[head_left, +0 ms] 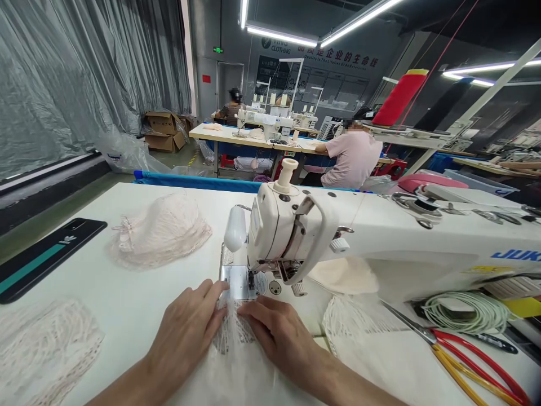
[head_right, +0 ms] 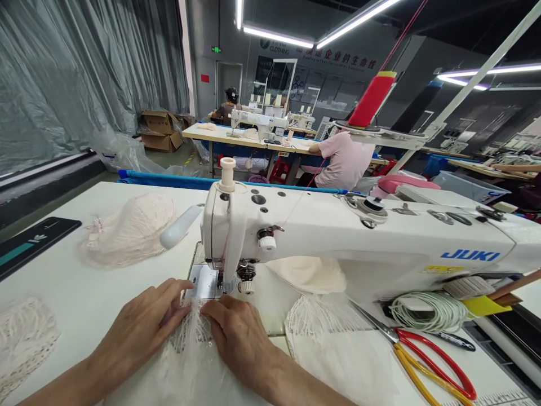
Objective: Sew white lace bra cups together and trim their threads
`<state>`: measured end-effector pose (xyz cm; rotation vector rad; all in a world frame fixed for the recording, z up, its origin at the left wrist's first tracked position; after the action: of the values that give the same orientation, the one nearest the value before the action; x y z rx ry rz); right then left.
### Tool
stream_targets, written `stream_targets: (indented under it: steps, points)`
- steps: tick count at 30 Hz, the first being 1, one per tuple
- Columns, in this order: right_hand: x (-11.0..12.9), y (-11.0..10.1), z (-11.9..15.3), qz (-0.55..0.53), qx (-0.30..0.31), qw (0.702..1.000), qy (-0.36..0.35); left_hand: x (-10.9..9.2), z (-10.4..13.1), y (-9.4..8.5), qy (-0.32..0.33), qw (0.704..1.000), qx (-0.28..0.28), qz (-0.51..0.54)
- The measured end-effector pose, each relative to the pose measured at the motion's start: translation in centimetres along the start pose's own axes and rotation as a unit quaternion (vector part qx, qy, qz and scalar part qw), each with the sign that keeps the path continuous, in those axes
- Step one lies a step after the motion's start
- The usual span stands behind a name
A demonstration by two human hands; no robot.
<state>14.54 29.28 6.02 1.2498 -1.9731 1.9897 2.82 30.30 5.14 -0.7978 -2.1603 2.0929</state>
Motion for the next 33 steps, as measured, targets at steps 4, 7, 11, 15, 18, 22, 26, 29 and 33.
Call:
stream_targets:
  steps: [4, 7, 11, 15, 18, 22, 26, 29, 33]
  points:
    - [0.2, 0.2, 0.2, 0.039, 0.006, 0.999, -0.008, -0.8, 0.2, -0.6, 0.044, 0.998, -0.04, -0.027]
    - [0.6, 0.3, 0.7, 0.116, 0.019, 0.993, -0.021, -2.3, 0.3, -1.6, 0.105, 0.989, -0.096, -0.044]
    - [1.6, -1.0, 1.6, 0.236, -0.02, 0.971, -0.039, -4.1, 0.2, -1.7, 0.164, 0.98, -0.114, -0.016]
    - [3.3, -1.9, 2.5, 0.255, -0.072, 0.955, -0.131, -4.7, -0.2, -0.6, 0.186, 0.979, -0.079, -0.001]
    - [3.1, -1.3, 2.8, 0.257, -0.077, 0.947, -0.176, -4.5, -0.7, 0.2, 0.182, 0.981, -0.065, -0.016]
    - [1.5, -1.3, 2.3, 0.274, -0.085, 0.947, -0.146, -4.2, -1.8, 0.8, 0.186, 0.981, -0.054, -0.025]
    - [0.7, -2.3, 1.7, 0.265, -0.094, 0.952, -0.119, -3.9, -3.0, 0.9, 0.183, 0.982, -0.054, 0.001]
    - [0.1, -2.7, 1.2, 0.257, -0.084, 0.957, -0.105, -3.7, -3.4, 0.9, 0.176, 0.983, -0.051, -0.007]
    - [-0.5, -2.8, 0.7, 0.25, -0.077, 0.961, -0.092, -4.2, -3.7, 0.2, 0.192, 0.978, -0.078, -0.033]
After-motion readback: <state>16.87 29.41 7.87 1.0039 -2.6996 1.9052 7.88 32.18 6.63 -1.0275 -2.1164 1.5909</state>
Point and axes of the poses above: each hand's wrist, its own z-axis away from the middle knuckle, its own y-axis out of the palm, x = y × z, the point moved 9 cm from there along -z, towards the middle knuckle, and after that the axes turned 3 degrees about y, right-handed, at the moved point
